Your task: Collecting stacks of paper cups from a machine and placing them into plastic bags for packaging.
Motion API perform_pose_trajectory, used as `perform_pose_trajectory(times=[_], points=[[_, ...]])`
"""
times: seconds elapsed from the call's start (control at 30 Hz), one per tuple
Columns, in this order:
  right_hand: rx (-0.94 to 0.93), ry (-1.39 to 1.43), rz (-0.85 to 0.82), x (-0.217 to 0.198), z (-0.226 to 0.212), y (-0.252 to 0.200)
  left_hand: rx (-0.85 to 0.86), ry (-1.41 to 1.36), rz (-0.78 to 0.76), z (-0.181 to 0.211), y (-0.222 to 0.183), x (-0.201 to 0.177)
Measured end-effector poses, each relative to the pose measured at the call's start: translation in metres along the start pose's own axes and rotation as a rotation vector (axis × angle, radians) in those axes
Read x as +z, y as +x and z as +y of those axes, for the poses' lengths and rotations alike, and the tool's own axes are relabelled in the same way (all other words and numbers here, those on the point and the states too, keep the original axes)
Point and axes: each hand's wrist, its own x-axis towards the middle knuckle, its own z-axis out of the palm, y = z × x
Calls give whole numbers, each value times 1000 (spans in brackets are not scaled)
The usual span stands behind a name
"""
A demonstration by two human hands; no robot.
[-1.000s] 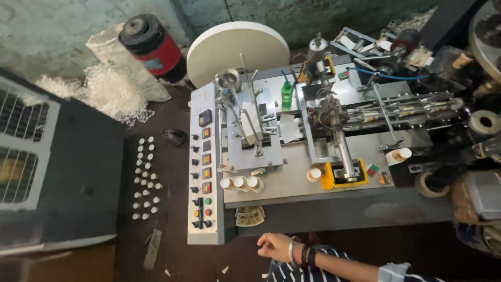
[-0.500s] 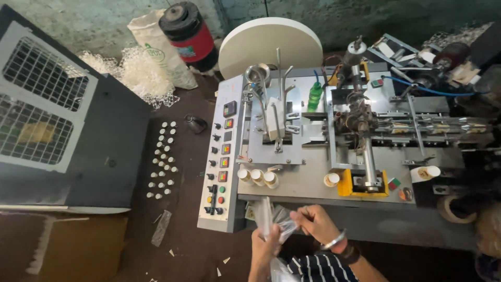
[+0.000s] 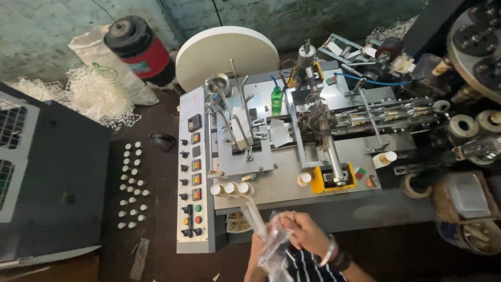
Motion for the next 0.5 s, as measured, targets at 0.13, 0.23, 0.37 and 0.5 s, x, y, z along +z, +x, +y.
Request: perform_pose_trajectory(times=[0.13, 0.23, 0.37, 0.5], points=[[-132, -814, 274, 5, -3, 4, 86, -292, -144, 15, 3, 22], [-389, -1242, 446, -20, 26, 15, 139, -463, -215, 9, 9, 18], [-228, -302, -3, -74, 77, 37, -11, -707, -291, 18, -1, -2], [316, 225, -107, -41, 35, 31, -26, -356, -168, 17, -3, -20]])
